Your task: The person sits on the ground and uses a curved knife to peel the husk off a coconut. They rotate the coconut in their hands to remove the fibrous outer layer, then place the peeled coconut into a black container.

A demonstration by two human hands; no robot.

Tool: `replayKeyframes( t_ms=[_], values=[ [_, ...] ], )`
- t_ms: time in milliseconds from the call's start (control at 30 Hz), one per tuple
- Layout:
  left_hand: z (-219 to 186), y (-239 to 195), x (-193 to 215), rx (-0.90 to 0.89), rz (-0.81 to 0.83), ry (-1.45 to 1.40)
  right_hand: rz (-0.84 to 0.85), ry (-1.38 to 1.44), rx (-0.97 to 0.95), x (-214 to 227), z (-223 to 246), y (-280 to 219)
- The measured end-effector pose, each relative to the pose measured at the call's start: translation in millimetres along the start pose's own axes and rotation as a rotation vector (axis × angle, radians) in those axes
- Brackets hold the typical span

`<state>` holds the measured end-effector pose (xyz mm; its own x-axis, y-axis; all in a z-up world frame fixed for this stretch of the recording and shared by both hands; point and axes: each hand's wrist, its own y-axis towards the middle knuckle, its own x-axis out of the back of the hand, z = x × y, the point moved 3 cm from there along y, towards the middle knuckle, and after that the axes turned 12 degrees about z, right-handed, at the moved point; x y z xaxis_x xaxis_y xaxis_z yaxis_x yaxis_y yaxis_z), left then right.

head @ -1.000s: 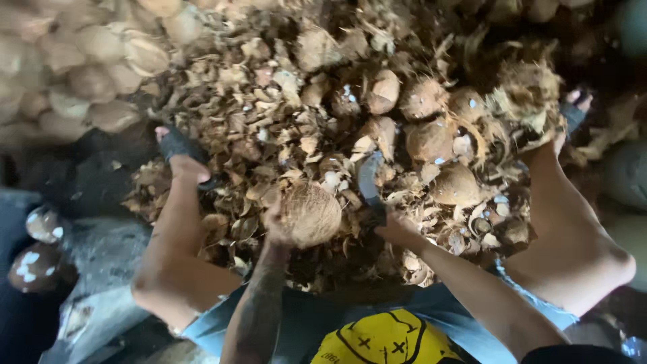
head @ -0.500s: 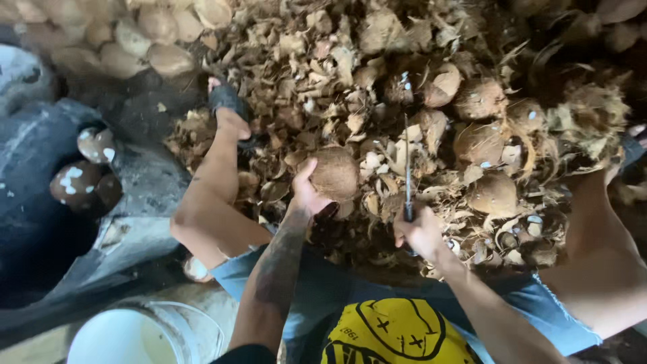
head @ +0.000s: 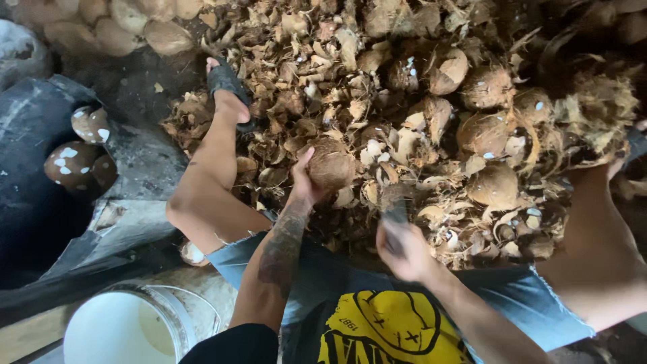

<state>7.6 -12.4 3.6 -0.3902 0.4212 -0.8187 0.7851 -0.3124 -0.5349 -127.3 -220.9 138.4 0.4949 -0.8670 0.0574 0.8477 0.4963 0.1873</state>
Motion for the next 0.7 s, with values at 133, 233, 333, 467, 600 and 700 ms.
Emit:
replayKeyframes(
  t_ms=[133, 233, 333, 467, 600, 700],
  values=[
    [-0.7, -2.5, 4.6, -0.021, -0.198, 0.164, 0.169, -0.068, -0.626, 0.1, -38.3, -26.0],
    [0.7, 7.3, 24.3, 0.046, -0.198, 0.241, 0.216, -0.054, -0.281, -6.7, -4.3, -20.2],
    [-8.5, 23.7, 31.3, 0.048, -0.171, 0.252, 0.162, -0.115, 0.070, -13.9, -2.5, -28.8],
    [0.6, 3.1, 16.1, 0.004, -0.276, 0.235, 0.134, -0.214, -0.029, -2.2, -57.0, -38.3],
    [1.0, 5.4, 13.3, -0.012, -0.163, 0.242, 0.140, -0.208, -0.780, -0.5, -30.7, -29.6],
    [2.8, -13.7, -1.8, 0.087, -0.251, 0.342, 0.066, -0.034, -0.602, 2.0, -1.2, -18.6]
  ],
)
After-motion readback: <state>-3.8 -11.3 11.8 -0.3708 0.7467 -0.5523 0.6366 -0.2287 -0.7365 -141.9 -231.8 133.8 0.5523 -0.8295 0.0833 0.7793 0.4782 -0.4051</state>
